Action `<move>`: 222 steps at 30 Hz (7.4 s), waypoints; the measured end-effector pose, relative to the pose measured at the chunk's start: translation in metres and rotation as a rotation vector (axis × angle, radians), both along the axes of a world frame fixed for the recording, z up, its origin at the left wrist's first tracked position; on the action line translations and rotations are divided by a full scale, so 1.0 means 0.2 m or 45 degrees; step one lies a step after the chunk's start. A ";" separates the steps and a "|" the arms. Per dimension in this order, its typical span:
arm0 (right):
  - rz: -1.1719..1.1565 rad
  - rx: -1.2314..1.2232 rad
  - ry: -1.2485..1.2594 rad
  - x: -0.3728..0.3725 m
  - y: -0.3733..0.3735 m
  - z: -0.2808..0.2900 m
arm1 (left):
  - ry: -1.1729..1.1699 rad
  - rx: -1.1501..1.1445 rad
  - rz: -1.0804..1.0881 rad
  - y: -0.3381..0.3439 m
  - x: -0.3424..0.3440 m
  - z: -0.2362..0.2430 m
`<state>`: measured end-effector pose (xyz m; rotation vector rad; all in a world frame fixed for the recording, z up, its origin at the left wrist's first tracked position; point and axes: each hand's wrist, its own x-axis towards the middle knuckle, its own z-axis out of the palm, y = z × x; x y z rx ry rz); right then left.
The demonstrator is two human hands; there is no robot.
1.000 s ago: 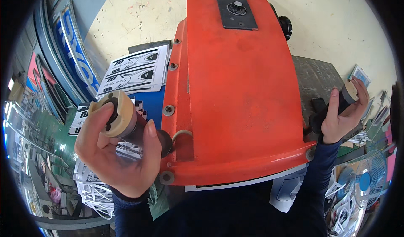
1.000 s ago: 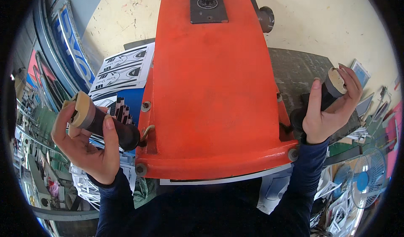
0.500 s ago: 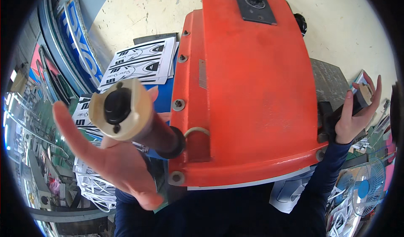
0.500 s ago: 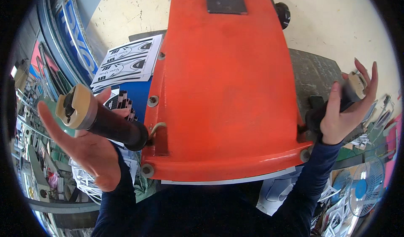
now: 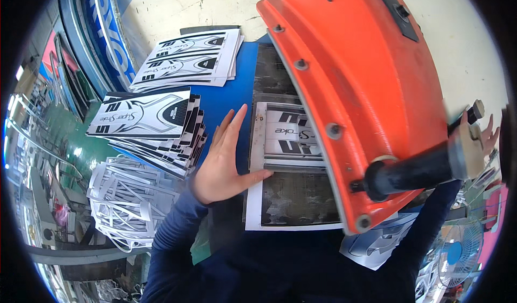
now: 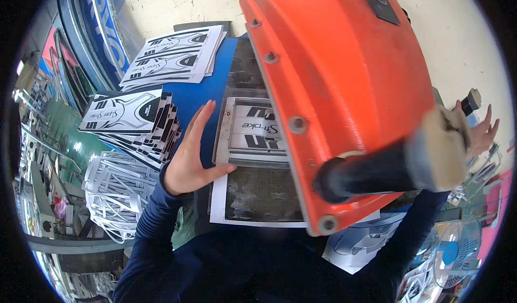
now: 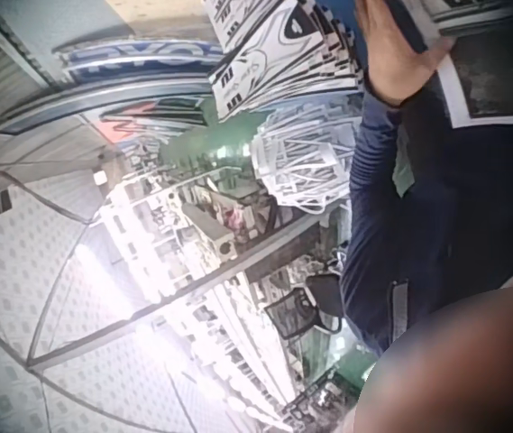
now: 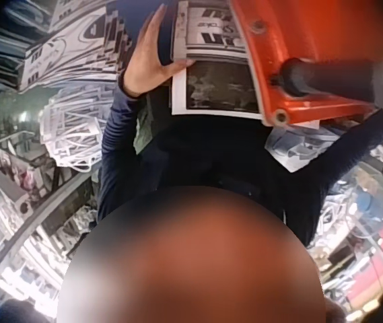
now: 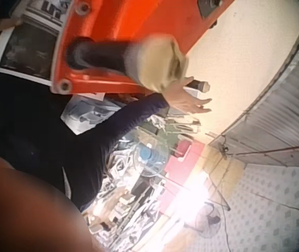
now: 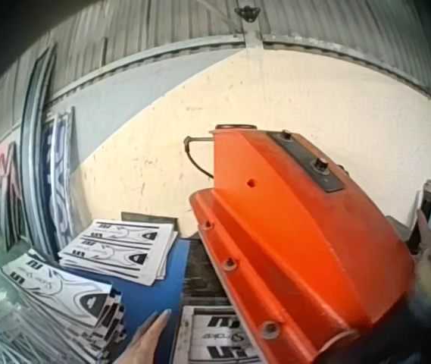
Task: Using a manual punch press to cut printed labels from sheets.
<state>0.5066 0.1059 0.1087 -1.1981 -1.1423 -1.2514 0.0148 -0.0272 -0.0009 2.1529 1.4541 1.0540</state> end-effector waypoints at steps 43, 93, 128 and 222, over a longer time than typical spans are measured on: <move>1.037 -1.612 -0.386 -0.65 -0.31 -0.29 | -0.010 -0.102 0.052 0.03 0.00 -0.03; 1.905 -0.780 0.864 -0.46 -0.24 -0.48 | 0.284 0.117 -0.484 0.44 0.54 0.11; 1.866 -0.666 0.882 -0.34 -0.14 -0.59 | 0.443 0.958 0.706 -0.28 -0.69 0.12; 1.831 -0.395 1.068 -0.19 -0.38 -0.51 | 0.484 0.115 -0.554 0.10 0.62 0.00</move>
